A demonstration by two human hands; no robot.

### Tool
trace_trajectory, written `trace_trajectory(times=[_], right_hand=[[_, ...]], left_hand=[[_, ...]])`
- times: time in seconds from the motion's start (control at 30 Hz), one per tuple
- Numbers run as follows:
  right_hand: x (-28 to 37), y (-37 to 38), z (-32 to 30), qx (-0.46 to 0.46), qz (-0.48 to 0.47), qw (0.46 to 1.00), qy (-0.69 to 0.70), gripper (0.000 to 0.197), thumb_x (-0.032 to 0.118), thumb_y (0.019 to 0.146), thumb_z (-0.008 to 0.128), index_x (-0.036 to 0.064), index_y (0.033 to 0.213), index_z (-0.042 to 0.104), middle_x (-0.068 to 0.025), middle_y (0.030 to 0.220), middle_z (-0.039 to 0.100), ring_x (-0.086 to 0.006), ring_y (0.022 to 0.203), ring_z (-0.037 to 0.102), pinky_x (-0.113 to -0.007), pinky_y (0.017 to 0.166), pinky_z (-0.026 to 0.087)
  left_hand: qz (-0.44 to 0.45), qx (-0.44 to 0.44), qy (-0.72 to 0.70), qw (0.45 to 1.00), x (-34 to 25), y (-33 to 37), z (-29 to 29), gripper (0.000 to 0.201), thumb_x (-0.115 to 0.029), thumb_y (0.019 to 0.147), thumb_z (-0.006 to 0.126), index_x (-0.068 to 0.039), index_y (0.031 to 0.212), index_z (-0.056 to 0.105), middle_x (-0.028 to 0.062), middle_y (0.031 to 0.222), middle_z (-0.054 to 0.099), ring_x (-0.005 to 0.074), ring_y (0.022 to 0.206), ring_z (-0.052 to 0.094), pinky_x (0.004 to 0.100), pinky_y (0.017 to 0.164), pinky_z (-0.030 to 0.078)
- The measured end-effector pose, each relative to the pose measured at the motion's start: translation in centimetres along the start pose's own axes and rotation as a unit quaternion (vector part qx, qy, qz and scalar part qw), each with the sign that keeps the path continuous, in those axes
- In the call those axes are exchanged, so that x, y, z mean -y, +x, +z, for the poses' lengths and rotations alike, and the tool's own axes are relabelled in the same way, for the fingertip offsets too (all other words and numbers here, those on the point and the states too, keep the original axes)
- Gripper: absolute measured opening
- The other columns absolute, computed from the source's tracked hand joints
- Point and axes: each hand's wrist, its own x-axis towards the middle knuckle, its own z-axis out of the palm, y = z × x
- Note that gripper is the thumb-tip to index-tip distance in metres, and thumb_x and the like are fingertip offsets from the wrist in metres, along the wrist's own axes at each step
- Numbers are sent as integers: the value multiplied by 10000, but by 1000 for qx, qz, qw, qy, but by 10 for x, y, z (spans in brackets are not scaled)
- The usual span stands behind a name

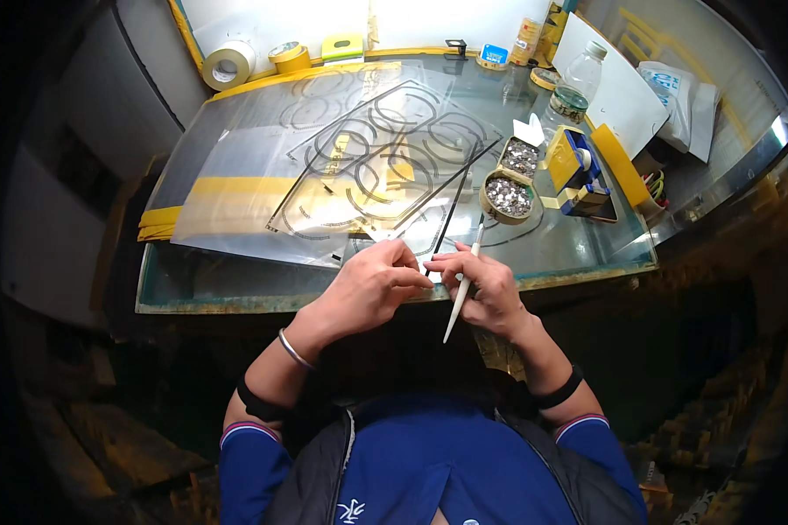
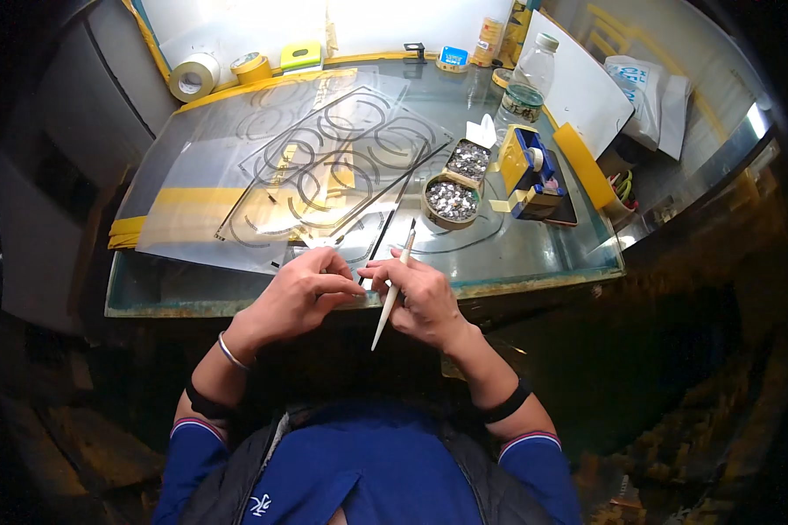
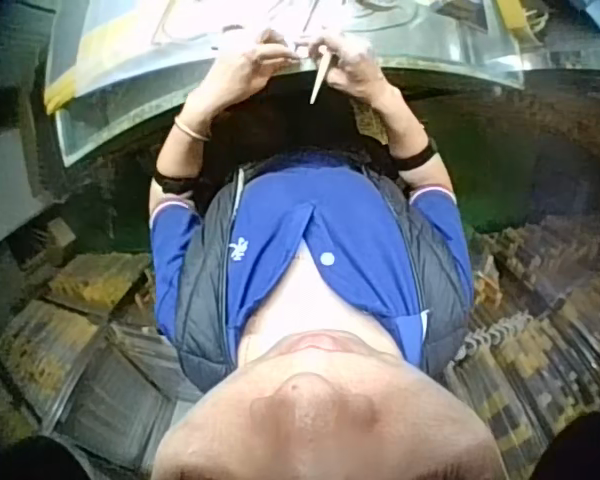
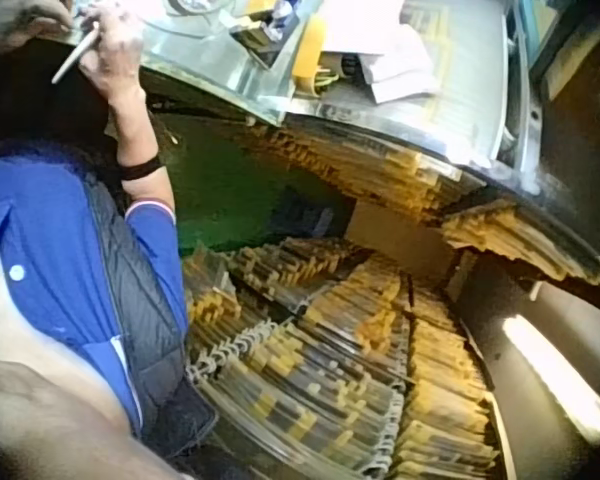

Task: Using a stylus tool to pick up small metal components and place them into a patterned plastic template, followed by handling printed film sheets.

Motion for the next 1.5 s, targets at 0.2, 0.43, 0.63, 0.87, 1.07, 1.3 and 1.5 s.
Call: trace_trajectory(times=[0.2,0.43,0.63,0.87,1.07,1.3,1.5], right_hand=[[3,1,0,-8,15,1000,1,153,-37,761,616,70,838,538,-83,947,721,-277,999,678,-495,1012,436],[7,5,18,-117,89,989,-22,187,150,759,739,74,815,578,-71,737,663,-281,707,664,-379,614,509],[16,7,22,-129,109,983,-68,233,115,716,793,65,770,572,-87,789,699,-245,754,691,-344,634,528],[13,8,24,-149,96,983,-50,213,168,727,779,85,752,585,-49,737,661,-258,696,653,-377,592,501],[8,6,24,-147,106,983,-37,210,161,727,778,83,766,587,-44,738,665,-251,705,661,-363,602,503],[12,8,21,-118,137,983,-37,221,121,734,791,58,765,582,-83,780,702,-226,769,690,-333,668,526],[16,9,21,-123,150,979,-56,244,171,730,798,67,762,580,-89,784,697,-247,725,671,-344,645,515]], left_hand=[[-30,96,-87,991,5,11,-7,129,-44,746,729,-71,871,712,81,861,592,247,820,602,345,713,483],[12,85,-73,994,9,11,-3,112,-63,752,717,-45,841,651,89,859,579,269,797,606,364,691,484],[86,5,23,996,10,3,12,176,-71,770,698,-16,883,573,115,839,546,301,762,584,391,664,476],[-155,-68,-203,964,1,-9,5,123,-27,833,681,-8,929,606,109,831,586,212,744,590,308,674,480],[-79,-14,6,997,-15,-9,10,268,-207,774,763,-22,876,599,108,829,557,267,783,551,368,694,455],[-108,25,64,992,-22,-1,13,209,-191,839,663,-18,842,545,138,807,523,320,798,532,421,722,437],[-116,36,93,988,-20,3,16,168,-155,843,610,-6,827,534,158,797,528,335,791,539,426,716,442]])
